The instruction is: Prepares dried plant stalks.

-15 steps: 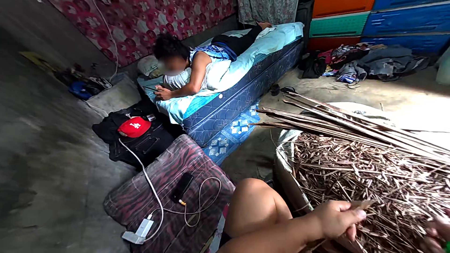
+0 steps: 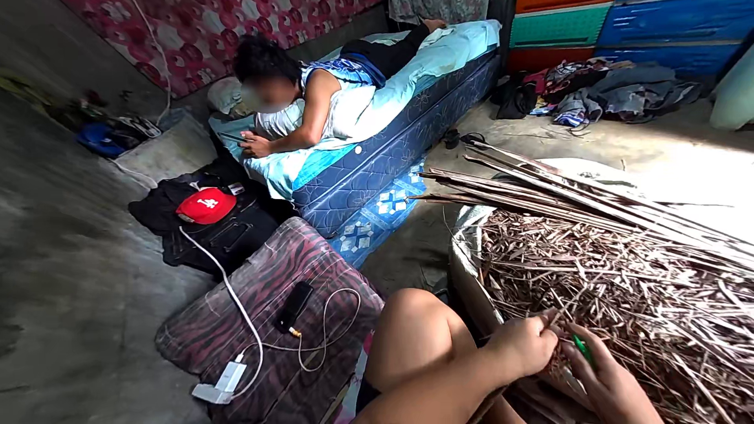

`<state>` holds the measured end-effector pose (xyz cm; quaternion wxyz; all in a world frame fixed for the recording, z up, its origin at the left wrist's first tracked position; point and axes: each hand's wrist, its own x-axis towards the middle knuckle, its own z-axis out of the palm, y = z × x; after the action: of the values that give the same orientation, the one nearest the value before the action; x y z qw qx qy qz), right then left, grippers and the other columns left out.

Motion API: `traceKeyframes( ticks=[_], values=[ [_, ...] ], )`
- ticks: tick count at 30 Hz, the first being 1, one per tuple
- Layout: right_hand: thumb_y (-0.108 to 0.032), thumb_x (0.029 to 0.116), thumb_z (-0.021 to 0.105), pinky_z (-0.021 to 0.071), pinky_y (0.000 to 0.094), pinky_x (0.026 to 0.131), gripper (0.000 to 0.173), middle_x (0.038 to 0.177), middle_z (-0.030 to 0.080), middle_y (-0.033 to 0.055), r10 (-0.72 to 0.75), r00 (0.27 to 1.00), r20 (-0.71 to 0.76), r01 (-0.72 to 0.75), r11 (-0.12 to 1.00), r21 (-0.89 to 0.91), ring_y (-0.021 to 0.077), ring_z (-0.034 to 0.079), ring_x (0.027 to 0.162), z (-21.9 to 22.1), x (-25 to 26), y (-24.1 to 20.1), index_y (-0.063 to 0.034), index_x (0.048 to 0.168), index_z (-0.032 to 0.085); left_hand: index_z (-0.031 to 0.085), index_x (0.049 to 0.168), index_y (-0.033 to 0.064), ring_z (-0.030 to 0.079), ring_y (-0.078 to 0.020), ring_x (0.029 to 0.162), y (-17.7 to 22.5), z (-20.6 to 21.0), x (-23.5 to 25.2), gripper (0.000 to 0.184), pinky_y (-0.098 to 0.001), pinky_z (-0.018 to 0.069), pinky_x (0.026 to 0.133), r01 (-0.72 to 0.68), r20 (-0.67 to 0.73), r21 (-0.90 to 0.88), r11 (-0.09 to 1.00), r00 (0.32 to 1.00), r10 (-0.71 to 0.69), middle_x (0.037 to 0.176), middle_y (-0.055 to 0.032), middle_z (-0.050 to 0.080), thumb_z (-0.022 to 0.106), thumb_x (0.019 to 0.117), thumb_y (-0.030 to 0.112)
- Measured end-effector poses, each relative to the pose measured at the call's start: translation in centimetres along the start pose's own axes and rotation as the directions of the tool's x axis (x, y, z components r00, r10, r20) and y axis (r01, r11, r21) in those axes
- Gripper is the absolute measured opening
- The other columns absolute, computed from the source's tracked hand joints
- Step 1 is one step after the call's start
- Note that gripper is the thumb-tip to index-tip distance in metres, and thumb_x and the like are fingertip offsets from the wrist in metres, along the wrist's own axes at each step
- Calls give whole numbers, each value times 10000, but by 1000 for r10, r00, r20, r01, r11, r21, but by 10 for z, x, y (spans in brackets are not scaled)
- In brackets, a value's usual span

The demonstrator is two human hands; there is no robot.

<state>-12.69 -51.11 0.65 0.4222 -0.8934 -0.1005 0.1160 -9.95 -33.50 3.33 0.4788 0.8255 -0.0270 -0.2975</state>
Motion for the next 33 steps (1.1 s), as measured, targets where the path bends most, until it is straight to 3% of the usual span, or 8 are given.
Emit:
traceKeyframes(
  ticks=[3, 7, 12, 20, 22, 26, 29, 33],
  values=[
    [-114, 1000, 522, 527, 682, 797, 421, 1031, 694, 305, 55, 997, 59, -48, 993, -111, 491, 697, 905, 7, -4, -13, 70, 1379, 517, 581, 1364, -43, 618, -358, 1226, -5, 5, 4, 413, -553, 455, 1059, -34, -47, 57, 998, 998, 36, 1279, -245, 648, 382, 1096, 201],
    [-214, 1017, 538, 562, 638, 780, 369, 1120, 688, 268, 8, 1000, -8, -10, 970, -243, 445, 713, 946, 21, -5, -14, 36, 1279, 608, 452, 1536, 43, 601, -333, 1284, -7, 4, 1, 467, -537, 439, 1102, -52, -72, 107, 993, 996, 59, 1370, -219, 623, 388, 1099, 195],
    [-145, 1066, 475, 570, 596, 851, 379, 1251, 665, 237, 145, 989, 17, -133, 942, -307, 423, 711, 1021, 11, -6, -28, -30, 1417, 564, 483, 1545, 154, 658, -295, 1184, -7, 10, 1, 471, -520, 493, 1030, -8, -150, 194, 981, 988, 37, 1286, -160, 683, 414, 1085, 227],
    [-219, 1086, 448, 583, 557, 739, 447, 1103, 720, 223, 321, 946, -33, -289, 798, -529, 408, 740, 903, 18, -7, -52, -81, 1508, 497, 435, 1576, 180, 650, -280, 1202, 3, 11, -1, 484, -497, 493, 1029, 92, -153, 329, 940, 987, -43, 1321, -141, 666, 377, 1105, 274],
    [-206, 1081, 448, 584, 536, 731, 439, 1090, 716, 215, 339, 939, -58, -315, 780, -541, 394, 740, 899, 19, -8, -54, -90, 1502, 497, 513, 1523, 146, 646, -276, 1215, 5, 11, 0, 458, -496, 490, 1031, 107, -151, 351, 930, 987, -56, 1322, -138, 669, 368, 1107, 272],
    [-146, 1069, 450, 585, 513, 691, 450, 1071, 705, 218, 340, 930, -139, -357, 743, -566, 387, 735, 849, 21, -2, -46, -95, 1514, 497, 678, 1191, 26, 664, -284, 1123, 8, 14, 0, 391, -500, 515, 947, 102, -141, 385, 917, 989, -51, 1189, -159, 682, 374, 1103, 255],
    [-129, 1080, 402, 585, 515, 760, 481, 1163, 680, 219, 435, 889, -143, -438, 713, -548, 383, 732, 928, 11, 9, -43, -97, 1560, 422, 517, 1519, 134, 631, -271, 1252, 9, 14, 0, 476, -493, 484, 1052, 102, -136, 378, 920, 989, -53, 1365, -134, 649, 338, 1125, 332],
    [-149, 1087, 415, 579, 566, 755, 404, 1072, 722, 227, 353, 928, -122, -368, 812, -454, 414, 739, 925, 6, -2, -55, -51, 1465, 515, 530, 1508, 138, 640, -296, 1225, 10, 11, -2, 459, -517, 493, 1024, 122, -146, 388, 914, 987, -70, 1329, -148, 662, 358, 1117, 306]
  ],
)
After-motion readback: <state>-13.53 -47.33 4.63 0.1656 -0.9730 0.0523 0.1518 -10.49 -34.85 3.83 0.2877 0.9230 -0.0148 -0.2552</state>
